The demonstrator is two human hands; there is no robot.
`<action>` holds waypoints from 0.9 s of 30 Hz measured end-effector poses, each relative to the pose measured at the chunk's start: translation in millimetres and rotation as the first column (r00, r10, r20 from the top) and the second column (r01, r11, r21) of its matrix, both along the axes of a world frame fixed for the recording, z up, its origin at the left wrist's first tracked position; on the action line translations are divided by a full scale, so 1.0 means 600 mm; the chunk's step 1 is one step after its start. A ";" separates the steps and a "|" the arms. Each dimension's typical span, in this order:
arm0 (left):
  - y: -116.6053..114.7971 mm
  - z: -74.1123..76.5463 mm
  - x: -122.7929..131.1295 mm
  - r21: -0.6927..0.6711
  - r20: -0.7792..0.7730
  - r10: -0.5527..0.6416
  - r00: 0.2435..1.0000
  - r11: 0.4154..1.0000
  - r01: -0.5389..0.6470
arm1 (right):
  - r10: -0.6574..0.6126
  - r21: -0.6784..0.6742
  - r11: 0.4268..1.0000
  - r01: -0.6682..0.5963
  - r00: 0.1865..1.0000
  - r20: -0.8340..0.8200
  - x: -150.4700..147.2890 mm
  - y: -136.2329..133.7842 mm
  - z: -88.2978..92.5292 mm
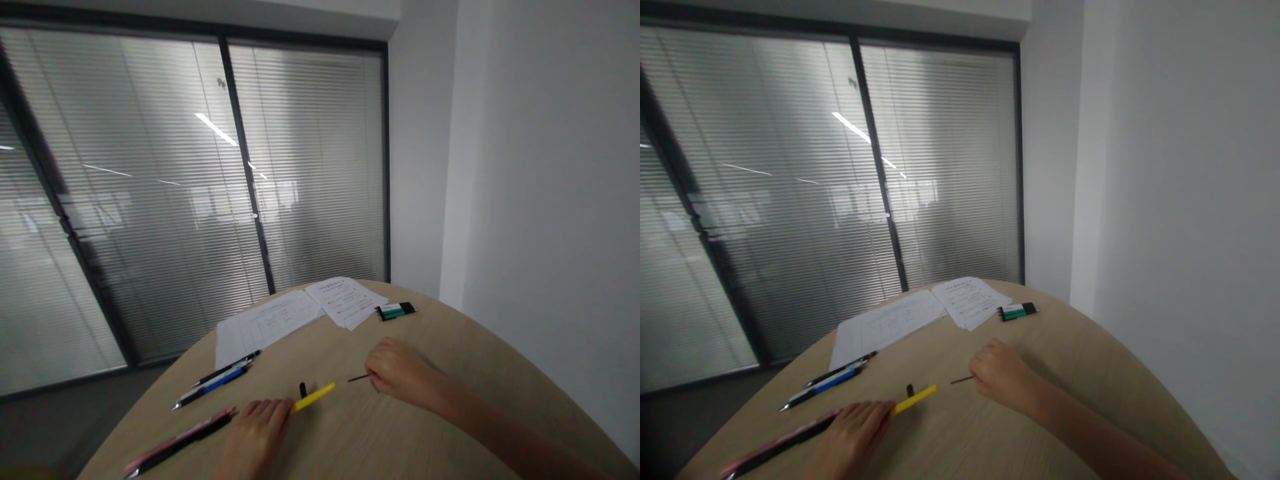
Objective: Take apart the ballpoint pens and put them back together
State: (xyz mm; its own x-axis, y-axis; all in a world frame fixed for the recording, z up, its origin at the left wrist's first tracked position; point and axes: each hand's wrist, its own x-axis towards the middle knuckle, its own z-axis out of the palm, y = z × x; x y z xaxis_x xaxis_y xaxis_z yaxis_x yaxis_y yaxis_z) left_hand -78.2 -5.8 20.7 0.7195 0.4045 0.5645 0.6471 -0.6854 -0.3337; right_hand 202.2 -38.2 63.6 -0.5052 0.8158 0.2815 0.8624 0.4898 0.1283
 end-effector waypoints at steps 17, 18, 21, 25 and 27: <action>-0.010 -0.009 0.013 -0.099 -0.060 0.022 0.998 0.995 -0.028 | 0.061 0.039 0.997 -0.063 0.997 0.052 -0.004 -0.004 -0.006; -0.011 -0.009 0.016 -0.097 -0.063 0.009 0.998 0.995 -0.015 | 0.072 0.042 0.996 -0.074 0.996 0.062 -0.005 -0.005 -0.006; -0.014 -0.010 0.021 -0.062 -0.045 -0.044 0.998 0.997 0.041 | 0.107 0.033 0.993 -0.110 0.991 0.078 -0.010 -0.012 -0.003; -0.020 -0.014 0.026 -0.034 -0.015 -0.098 0.995 0.995 0.098 | 0.152 -0.041 0.988 -0.151 0.988 0.021 -0.025 -0.024 0.001; -0.023 -0.015 0.028 -0.060 -0.019 -0.099 0.995 0.993 0.097 | 0.170 -0.077 0.982 -0.175 0.983 -0.068 -0.030 -0.032 0.003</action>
